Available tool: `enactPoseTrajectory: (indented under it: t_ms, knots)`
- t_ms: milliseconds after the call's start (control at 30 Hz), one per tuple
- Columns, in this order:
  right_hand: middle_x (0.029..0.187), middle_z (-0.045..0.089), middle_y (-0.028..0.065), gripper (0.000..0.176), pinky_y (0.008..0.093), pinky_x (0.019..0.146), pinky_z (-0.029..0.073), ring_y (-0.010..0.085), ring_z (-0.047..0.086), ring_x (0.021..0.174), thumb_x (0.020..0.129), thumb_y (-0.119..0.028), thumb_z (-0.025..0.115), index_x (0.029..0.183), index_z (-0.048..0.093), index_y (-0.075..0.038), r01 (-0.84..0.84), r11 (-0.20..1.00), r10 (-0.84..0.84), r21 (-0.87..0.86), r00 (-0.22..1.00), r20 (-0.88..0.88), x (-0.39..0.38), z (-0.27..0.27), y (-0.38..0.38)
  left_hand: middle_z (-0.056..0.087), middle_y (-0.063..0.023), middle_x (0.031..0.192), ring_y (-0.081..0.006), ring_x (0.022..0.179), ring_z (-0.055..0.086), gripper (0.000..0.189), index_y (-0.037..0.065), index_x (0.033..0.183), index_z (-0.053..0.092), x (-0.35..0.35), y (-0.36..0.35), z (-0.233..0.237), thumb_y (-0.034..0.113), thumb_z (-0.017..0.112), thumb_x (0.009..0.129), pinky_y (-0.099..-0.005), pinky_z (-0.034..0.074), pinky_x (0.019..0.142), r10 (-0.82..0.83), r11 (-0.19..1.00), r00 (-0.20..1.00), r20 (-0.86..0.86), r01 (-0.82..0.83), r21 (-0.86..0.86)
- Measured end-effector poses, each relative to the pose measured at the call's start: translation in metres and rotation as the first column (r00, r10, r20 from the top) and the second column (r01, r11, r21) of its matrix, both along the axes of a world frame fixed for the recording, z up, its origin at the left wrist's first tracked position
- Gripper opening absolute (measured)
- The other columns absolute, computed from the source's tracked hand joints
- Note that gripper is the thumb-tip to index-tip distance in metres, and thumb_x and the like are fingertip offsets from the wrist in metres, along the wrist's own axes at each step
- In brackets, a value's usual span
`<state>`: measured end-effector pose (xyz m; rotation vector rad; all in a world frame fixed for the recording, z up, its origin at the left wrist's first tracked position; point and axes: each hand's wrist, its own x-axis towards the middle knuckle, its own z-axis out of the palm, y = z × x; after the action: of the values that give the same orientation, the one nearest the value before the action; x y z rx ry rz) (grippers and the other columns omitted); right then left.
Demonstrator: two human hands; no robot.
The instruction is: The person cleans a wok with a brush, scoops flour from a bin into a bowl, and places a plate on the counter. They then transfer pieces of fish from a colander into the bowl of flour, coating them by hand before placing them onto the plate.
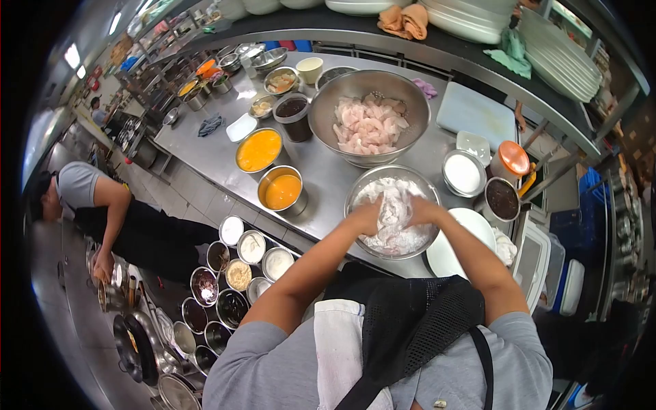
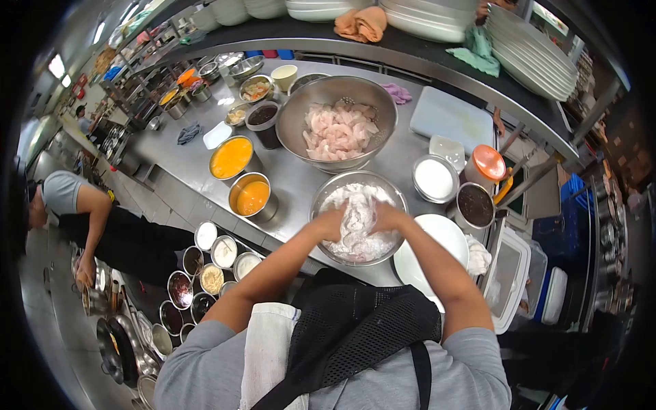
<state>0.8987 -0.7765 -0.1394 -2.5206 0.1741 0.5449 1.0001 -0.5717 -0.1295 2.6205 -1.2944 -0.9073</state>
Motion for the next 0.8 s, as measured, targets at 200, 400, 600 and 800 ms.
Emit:
enactPoseTrajectory:
  t_ms: [200,400,600,800]
  knots:
    - [0.141,0.050,0.0211,0.101,0.0414,0.114,0.033,0.0331,0.045,0.134,0.058,-0.038,0.085,0.142,0.044,0.000,-0.016,0.914,-0.143,0.406,0.923,0.358,0.009,-0.017,0.019,0.049,-0.0256,0.138,-0.0393,0.130,0.046,0.085,-0.001,0.140,0.043,0.033,-0.024,-0.130,0.031,0.078,0.069,-0.0435,0.037,0.110,0.147,0.794,0.989,-0.002,-0.119,-0.597]
    - [0.115,0.067,0.0212,0.074,0.0412,0.096,0.050,0.0361,0.064,0.110,0.059,-0.025,0.084,0.124,0.058,0.000,0.013,0.973,-0.111,0.230,0.903,0.416,-0.005,0.054,0.015,0.055,-0.0285,0.128,-0.0411,0.121,0.052,0.074,-0.005,0.129,0.050,-0.008,-0.006,-0.006,0.017,0.078,0.064,-0.0435,0.039,0.107,0.139,0.515,0.966,-0.220,-0.260,-0.817]
    - [0.124,0.061,0.0270,0.091,0.0408,0.102,0.046,0.0382,0.058,0.118,0.058,-0.027,0.089,0.133,0.050,0.006,-0.101,0.988,0.058,0.119,0.945,0.321,0.002,0.011,-0.011,0.046,-0.0311,0.138,-0.0426,0.131,0.044,0.096,-0.007,0.146,0.030,0.000,0.003,-0.049,0.006,0.075,0.062,-0.0421,0.034,0.113,0.040,0.889,0.996,0.073,-0.002,-0.458]
    - [0.132,0.054,0.0301,0.109,0.0411,0.106,0.043,0.0378,0.055,0.123,0.050,-0.037,0.093,0.136,0.043,0.009,-0.026,1.000,0.026,-0.007,0.989,0.148,0.003,-0.033,0.013,0.050,-0.0299,0.134,-0.0417,0.127,0.049,0.109,-0.004,0.149,0.026,-0.020,-0.010,0.012,0.006,0.080,0.054,-0.0415,0.041,0.106,0.011,0.961,0.995,-0.099,-0.038,-0.273]
